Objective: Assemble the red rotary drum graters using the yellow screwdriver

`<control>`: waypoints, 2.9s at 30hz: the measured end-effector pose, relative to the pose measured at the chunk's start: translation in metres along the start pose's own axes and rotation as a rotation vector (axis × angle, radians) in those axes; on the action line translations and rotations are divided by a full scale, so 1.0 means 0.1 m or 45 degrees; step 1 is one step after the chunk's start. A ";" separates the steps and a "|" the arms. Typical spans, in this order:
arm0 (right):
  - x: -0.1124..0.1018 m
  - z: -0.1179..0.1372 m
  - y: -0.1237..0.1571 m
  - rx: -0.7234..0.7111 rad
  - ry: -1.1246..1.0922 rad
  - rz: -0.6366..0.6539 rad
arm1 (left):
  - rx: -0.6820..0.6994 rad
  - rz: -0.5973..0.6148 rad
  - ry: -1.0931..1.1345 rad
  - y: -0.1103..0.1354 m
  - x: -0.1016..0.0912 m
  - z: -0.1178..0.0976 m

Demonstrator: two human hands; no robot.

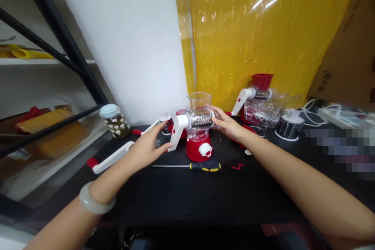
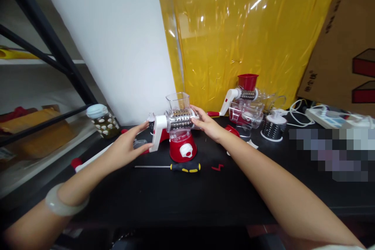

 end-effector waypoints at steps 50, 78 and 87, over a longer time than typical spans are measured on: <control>0.18 0.24 0.25 0.397 -0.268 -0.125 | 0.175 -0.322 0.450 -0.34 -0.02 -0.42; -0.75 0.54 0.03 -0.106 0.991 -0.415 | -0.025 -0.156 0.544 -0.17 0.21 -0.05; -0.83 0.36 0.26 0.263 1.697 0.162 | 0.022 -0.182 0.471 -0.16 0.20 -0.09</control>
Point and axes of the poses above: each hand's wrist, its own y-axis away from the middle knuckle, its own x-axis out of the palm, z = x × y, the point moved 9 cm from there along -y, towards the middle knuckle, and after that the axes turned 8 degrees about -z, right-handed, at the moved point
